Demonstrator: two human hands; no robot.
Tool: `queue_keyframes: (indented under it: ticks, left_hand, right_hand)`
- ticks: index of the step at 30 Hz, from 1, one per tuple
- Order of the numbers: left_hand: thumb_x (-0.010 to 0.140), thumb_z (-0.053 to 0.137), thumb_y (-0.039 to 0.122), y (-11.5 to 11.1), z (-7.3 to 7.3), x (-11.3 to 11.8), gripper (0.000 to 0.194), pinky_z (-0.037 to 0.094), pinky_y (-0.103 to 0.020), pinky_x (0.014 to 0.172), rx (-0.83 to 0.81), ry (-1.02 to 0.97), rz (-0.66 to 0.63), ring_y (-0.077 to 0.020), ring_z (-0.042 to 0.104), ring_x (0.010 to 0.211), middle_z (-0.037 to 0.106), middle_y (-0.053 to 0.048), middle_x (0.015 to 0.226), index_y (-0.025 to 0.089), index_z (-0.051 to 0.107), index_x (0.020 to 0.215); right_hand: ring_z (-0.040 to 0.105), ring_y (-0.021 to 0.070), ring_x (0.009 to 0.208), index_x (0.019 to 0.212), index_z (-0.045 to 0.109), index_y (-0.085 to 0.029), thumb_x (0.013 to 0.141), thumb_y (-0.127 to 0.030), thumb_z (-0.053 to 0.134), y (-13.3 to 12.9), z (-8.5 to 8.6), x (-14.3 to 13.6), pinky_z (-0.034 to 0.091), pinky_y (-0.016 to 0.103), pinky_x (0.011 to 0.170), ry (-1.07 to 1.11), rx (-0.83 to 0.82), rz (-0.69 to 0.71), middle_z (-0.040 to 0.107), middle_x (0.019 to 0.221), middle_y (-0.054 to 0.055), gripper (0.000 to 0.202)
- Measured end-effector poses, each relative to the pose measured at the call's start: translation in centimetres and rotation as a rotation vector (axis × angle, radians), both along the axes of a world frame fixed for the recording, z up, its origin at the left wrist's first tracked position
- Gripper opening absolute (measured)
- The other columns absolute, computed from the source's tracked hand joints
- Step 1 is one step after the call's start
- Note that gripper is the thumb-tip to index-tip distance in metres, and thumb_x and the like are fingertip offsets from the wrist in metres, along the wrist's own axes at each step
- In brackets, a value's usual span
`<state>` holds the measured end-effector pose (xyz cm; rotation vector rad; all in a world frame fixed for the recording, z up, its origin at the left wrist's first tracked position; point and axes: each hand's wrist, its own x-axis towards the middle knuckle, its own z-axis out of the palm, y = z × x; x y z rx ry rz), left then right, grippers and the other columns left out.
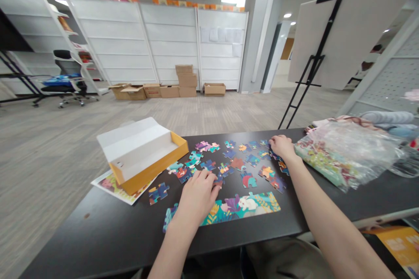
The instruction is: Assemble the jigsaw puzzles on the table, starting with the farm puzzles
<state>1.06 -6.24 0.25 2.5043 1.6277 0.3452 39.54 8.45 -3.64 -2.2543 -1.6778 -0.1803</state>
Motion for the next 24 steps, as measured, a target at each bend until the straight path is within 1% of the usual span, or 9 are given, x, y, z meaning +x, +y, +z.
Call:
queue_keyframes:
  ticks: [2, 3, 7, 10, 14, 16, 19, 21, 24]
  left_hand:
    - [0.099, 0.052, 0.033, 0.1, -0.1, 0.0, 0.019, 0.050, -0.037, 0.091, 0.008, -0.008, 0.000, -0.0250, 0.059, 0.110, 0.067, -0.007, 0.113, 0.023, 0.067, 0.105]
    - [0.100, 0.052, 0.033, 0.2, -0.1, 0.0, 0.019, 0.050, -0.036, 0.090, 0.013, -0.009, -0.002, -0.0248, 0.059, 0.109, 0.067, -0.007, 0.112, 0.023, 0.067, 0.105]
    - [0.099, 0.052, 0.033, 0.4, 0.0, 0.2, 0.020, 0.049, -0.036, 0.093, 0.032, -0.013, -0.008, -0.0244, 0.060, 0.109, 0.068, -0.007, 0.111, 0.022, 0.067, 0.106]
    - [0.098, 0.054, 0.031, 0.5, 0.0, 0.6, 0.019, 0.049, -0.036, 0.094, 0.039, -0.025, -0.019, -0.0251, 0.059, 0.110, 0.068, -0.007, 0.113, 0.021, 0.068, 0.108]
    - [0.097, 0.055, 0.029, 0.7, -0.1, 1.2, 0.019, 0.050, -0.037, 0.093, 0.036, -0.028, -0.030, -0.0262, 0.060, 0.111, 0.069, -0.009, 0.114, 0.019, 0.069, 0.107]
    - [0.097, 0.055, 0.029, 0.8, -0.3, 1.4, 0.019, 0.050, -0.038, 0.092, 0.035, -0.030, -0.032, -0.0266, 0.059, 0.111, 0.069, -0.009, 0.114, 0.019, 0.069, 0.107]
    - [0.097, 0.055, 0.028, 0.7, -0.6, 1.5, 0.019, 0.050, -0.038, 0.092, 0.037, -0.039, -0.047, -0.0269, 0.059, 0.110, 0.069, -0.009, 0.113, 0.019, 0.069, 0.106]
    - [0.096, 0.055, 0.028, 0.8, -0.7, 1.5, 0.019, 0.050, -0.038, 0.091, 0.045, -0.046, -0.052, -0.0269, 0.059, 0.109, 0.069, -0.008, 0.112, 0.019, 0.069, 0.105]
    - [0.096, 0.055, 0.027, 1.0, -0.8, 1.5, 0.018, 0.050, -0.039, 0.091, 0.050, -0.062, -0.048, -0.0268, 0.060, 0.110, 0.069, -0.009, 0.112, 0.019, 0.069, 0.105]
  right_hand:
    - [0.063, 0.0328, 0.110, 0.116, 0.074, -0.016, 0.093, -0.034, 0.053, -0.3, 0.8, -0.4, 0.047, 0.045, 0.094, 0.023, 0.008, 0.047, 0.065, 0.126, 0.021, 0.037]
    - [0.064, 0.0304, 0.106, 0.116, 0.074, -0.016, 0.092, -0.034, 0.054, -0.5, 1.3, -0.5, 0.048, 0.041, 0.093, 0.040, 0.005, 0.080, 0.068, 0.122, 0.019, 0.036]
    - [0.070, 0.0234, 0.089, 0.101, 0.078, -0.021, 0.088, -0.035, 0.059, -2.6, 3.1, -0.6, 0.051, 0.030, 0.081, 0.099, -0.074, 0.220, 0.077, 0.096, 0.008, 0.027]
    - [0.072, 0.0232, 0.085, 0.094, 0.079, -0.023, 0.087, -0.032, 0.060, -4.9, 3.8, -0.6, 0.051, 0.028, 0.077, 0.095, -0.132, 0.226, 0.078, 0.092, 0.005, 0.022]
    - [0.071, 0.0252, 0.100, 0.098, 0.078, -0.021, 0.089, -0.026, 0.058, -6.6, 3.2, -2.1, 0.050, 0.031, 0.087, 0.034, -0.105, 0.204, 0.077, 0.106, 0.009, 0.022]
    - [0.068, 0.0269, 0.108, 0.107, 0.076, -0.018, 0.091, -0.029, 0.059, -6.6, 2.6, -3.1, 0.048, 0.033, 0.095, 0.015, -0.115, 0.246, 0.075, 0.116, 0.013, 0.026]
    - [0.065, 0.0290, 0.116, 0.114, 0.073, -0.018, 0.090, -0.031, 0.063, -6.3, 1.7, -4.3, 0.045, 0.037, 0.101, 0.004, -0.140, 0.305, 0.071, 0.123, 0.015, 0.029]
    - [0.064, 0.0306, 0.116, 0.115, 0.072, -0.018, 0.088, -0.030, 0.066, -6.1, 1.5, -4.6, 0.045, 0.039, 0.100, 0.003, -0.144, 0.319, 0.071, 0.124, 0.015, 0.030]
    - [0.068, 0.0286, 0.104, 0.116, 0.069, -0.017, 0.085, -0.029, 0.069, -5.9, 1.3, -4.5, 0.048, 0.037, 0.092, 0.057, -0.152, 0.326, 0.073, 0.112, 0.014, 0.033]
